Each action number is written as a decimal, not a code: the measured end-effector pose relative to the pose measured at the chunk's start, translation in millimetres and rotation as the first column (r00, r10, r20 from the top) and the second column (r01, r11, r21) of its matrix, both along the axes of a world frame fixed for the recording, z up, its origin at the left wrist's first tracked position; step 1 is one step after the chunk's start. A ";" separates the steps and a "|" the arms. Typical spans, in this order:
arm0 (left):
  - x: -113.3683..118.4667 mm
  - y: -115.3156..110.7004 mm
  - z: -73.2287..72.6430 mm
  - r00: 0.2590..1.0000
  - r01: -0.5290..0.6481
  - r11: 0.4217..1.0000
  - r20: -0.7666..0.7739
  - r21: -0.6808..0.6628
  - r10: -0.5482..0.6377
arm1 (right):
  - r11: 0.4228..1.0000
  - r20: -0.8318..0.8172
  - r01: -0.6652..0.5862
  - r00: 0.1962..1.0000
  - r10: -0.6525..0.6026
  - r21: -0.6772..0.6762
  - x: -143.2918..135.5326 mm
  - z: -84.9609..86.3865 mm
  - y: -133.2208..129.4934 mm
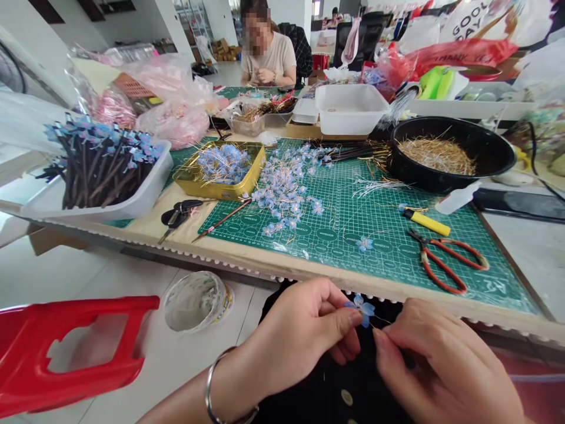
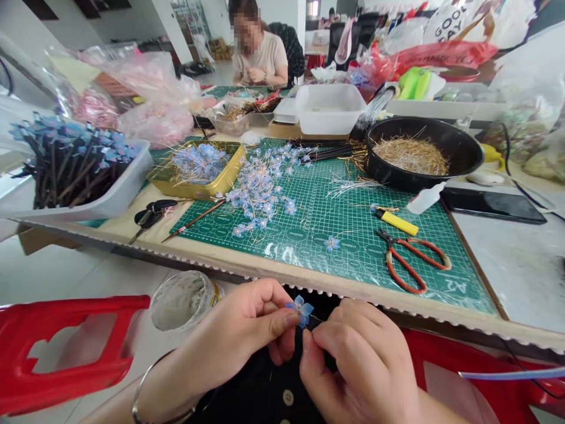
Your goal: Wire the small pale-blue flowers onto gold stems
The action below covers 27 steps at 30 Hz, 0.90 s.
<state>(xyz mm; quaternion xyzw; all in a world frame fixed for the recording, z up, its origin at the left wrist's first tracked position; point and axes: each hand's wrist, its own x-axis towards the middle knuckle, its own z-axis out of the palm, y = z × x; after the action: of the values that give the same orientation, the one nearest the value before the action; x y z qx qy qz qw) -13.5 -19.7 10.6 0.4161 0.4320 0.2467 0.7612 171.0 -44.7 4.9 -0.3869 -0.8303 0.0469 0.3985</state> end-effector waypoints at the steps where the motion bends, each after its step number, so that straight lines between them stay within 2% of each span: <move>1: 0.2 -0.5 0.3 1.000 0.001 1.000 -0.010 0.006 -0.001 | 1.000 0.000 0.000 1.000 0.000 0.001 0.1 -0.1 -0.5; 13: 0.6 -3.9 -2.7 0.995 -0.003 0.995 -0.104 0.097 0.014 | 1.000 0.054 0.000 0.999 0.000 -0.003 0.9 -2.1 1.4; 15: 0.4 -5.4 -4.4 0.990 0.001 0.989 -0.138 0.149 0.020 | 1.000 0.052 0.006 0.999 -0.006 0.002 -0.4 -2.1 2.0; 20: -0.3 -7.6 -8.1 0.952 0.065 0.927 -0.302 0.370 0.054 | 0.998 0.028 0.068 0.997 -0.068 0.001 -5.6 0.4 3.6; 24: -2.4 -7.6 -6.4 0.885 0.152 0.873 -0.458 0.464 0.089 | 0.992 0.002 0.100 0.995 -0.100 -0.073 -8.1 2.9 7.4; 27: -2.3 -8.6 -8.3 0.846 0.191 0.831 -0.516 0.522 0.130 | 0.988 -0.005 0.109 0.994 -0.110 -0.109 -5.5 -2.9 9.2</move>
<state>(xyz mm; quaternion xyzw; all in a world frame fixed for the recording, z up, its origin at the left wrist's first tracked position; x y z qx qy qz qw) -15.8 -28.3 2.4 0.6773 0.5278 0.2237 0.4611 165.5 -35.5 2.0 -0.4528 -0.8018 0.0720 0.3833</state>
